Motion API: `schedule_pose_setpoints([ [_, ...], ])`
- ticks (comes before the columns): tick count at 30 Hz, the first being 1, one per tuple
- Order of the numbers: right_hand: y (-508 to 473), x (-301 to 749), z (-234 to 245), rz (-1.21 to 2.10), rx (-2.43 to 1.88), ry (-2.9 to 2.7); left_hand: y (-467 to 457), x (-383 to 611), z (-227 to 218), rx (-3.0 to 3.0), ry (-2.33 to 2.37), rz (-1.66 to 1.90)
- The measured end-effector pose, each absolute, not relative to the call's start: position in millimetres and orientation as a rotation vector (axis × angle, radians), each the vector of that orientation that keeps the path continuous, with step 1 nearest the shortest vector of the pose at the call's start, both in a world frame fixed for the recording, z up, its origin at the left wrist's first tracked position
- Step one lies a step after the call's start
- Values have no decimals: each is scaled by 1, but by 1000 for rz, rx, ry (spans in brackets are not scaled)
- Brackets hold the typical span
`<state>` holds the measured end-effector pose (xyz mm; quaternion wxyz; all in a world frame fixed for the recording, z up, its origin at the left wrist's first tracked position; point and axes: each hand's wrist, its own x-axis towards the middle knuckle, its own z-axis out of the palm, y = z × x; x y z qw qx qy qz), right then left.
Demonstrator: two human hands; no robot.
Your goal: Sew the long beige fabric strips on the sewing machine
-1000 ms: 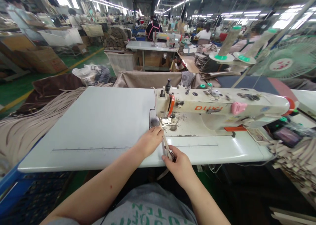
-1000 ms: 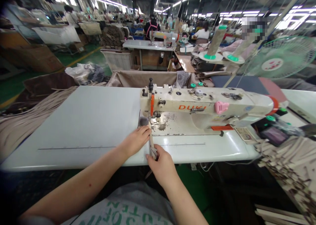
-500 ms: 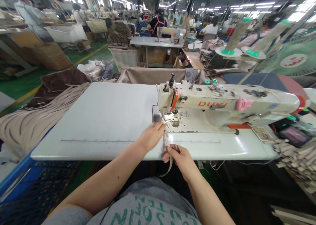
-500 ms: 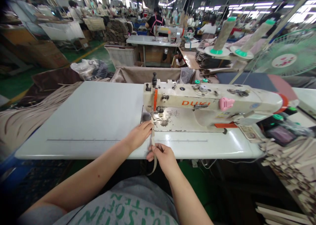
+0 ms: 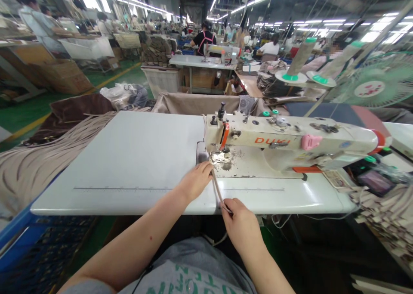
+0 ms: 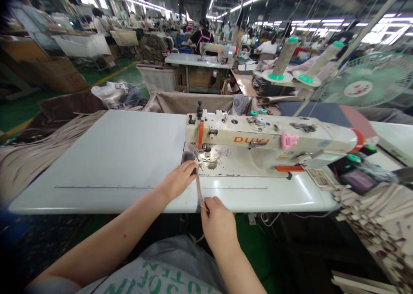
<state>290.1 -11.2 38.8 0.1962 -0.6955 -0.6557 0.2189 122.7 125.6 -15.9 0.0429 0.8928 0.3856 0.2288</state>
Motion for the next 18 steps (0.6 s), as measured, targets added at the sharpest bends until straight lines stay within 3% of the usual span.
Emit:
schedule_pose_setpoints([
  [5,-10,290,35,1404,-1604,-1211,125,121,-18,2744,1183,708],
  [8,-17,289,35,1706,-1477,-911,125,120,-21,2788,1155,689],
  [18,-43,291,-2,1679,-1372,-1012,126,121,-17,3026,1031,575],
])
